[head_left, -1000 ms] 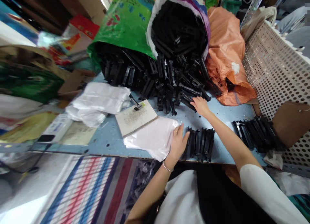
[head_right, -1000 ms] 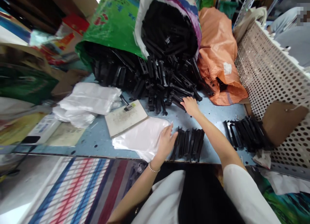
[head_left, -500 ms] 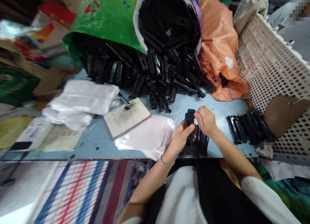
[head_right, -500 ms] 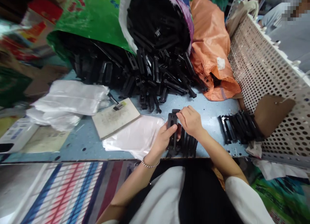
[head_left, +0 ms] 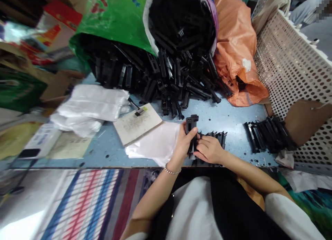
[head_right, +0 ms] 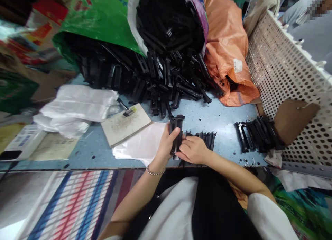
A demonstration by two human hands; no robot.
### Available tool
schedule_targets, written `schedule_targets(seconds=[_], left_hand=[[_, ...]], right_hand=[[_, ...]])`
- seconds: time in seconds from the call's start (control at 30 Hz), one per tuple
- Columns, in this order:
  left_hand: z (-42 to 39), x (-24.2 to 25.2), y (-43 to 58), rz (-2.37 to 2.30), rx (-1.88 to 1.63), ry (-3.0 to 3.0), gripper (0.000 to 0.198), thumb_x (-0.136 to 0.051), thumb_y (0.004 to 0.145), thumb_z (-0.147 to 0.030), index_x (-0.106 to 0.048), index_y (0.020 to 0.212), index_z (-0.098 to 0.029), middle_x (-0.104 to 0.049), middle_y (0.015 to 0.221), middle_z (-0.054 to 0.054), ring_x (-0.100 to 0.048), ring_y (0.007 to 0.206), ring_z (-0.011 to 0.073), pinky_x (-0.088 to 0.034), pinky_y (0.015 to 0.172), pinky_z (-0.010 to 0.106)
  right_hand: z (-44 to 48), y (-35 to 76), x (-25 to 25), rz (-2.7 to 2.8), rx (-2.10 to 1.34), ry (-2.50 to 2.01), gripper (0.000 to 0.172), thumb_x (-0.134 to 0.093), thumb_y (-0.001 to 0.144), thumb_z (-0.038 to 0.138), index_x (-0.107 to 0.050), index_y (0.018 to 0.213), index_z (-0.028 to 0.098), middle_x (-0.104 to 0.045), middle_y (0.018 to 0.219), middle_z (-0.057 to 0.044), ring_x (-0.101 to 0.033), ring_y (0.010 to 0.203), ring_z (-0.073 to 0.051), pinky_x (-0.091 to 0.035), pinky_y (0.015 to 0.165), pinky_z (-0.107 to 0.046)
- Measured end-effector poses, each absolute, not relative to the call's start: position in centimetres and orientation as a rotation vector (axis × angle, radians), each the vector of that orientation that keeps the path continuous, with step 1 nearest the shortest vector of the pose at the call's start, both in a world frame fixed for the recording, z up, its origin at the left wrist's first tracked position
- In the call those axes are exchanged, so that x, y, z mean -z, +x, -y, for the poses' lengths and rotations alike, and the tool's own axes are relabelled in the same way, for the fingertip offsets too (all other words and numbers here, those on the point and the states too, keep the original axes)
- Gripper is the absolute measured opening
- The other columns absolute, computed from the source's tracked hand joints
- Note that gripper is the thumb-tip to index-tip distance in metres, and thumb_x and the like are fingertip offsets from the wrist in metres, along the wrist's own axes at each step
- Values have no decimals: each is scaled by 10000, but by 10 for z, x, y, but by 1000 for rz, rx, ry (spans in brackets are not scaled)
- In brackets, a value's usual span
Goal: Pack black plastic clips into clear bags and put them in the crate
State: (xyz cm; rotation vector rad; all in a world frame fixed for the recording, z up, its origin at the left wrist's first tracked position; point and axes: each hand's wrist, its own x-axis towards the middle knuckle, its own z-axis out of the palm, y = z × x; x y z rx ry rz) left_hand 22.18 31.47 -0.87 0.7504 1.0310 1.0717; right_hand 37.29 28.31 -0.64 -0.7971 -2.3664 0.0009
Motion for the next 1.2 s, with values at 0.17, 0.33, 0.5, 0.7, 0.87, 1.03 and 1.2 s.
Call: schedule_targets(seconds=[0.17,0.33,0.5,0.7,0.87,1.03,1.2], left_hand=[[-304,76,205,-1351,-1104,1049,570,-662,838,-422,-429,1287,-160,-620,1077,87,-634,980,203,-519,930,395],[-282,114,222,-1535,-1071,1557,454,-489,945,-353,-513,1347,-145,-489,1369,169,-436,1337,281,-310,1179,505],[-279,109,229,-1454,-1043,1643,528,-465,970,-371,-450,1437,-124,-409,1450,191,-388,1388,293,-316,1184,509],[-315,70,218,-1041,-1243,1134,621,-550,914,-578,-447,1424,-239,-474,1440,130,-475,1344,258,-387,1148,446],[-326,17,230,-765,-1102,879,648,-674,823,-555,-474,1333,-207,-632,1128,95,-635,1040,243,-539,903,398],[-305,-6,241,-1259,-1076,1295,608,-744,761,-362,-479,1274,-172,-609,1096,99,-611,1016,262,-491,923,426],[-291,-10,240,-1136,-957,1410,749,-760,706,-325,-372,1325,-162,-512,1264,160,-582,1110,302,-501,928,441]], right_hand=[[-368,393,11,2389,-364,-1232,352,-309,1064,313,-631,1026,175,-664,1005,-68,-563,944,-197,-438,870,-314],[-479,405,25,2156,-96,-1929,406,-428,994,196,-498,1366,51,-511,1348,-209,-419,1254,-339,-392,999,-440],[-498,409,27,1985,-434,-1915,228,-516,914,129,-622,1084,18,-544,1234,-267,-405,1251,-357,-348,1022,-476],[-409,404,15,1865,-1012,-1649,508,-329,1020,493,-645,954,100,-629,794,-86,-578,714,-169,-468,655,-293],[-325,409,-5,1771,-1579,-1139,479,-479,947,596,-635,895,146,-643,858,-64,-590,751,-154,-492,691,-301],[-303,412,-41,1906,-703,-1391,411,-495,980,503,-562,1195,160,-629,936,-71,-597,783,-170,-494,713,-321],[-308,389,-39,1967,-170,-1162,250,-488,1006,368,-542,1152,173,-610,963,-96,-604,859,-196,-497,714,-323]])
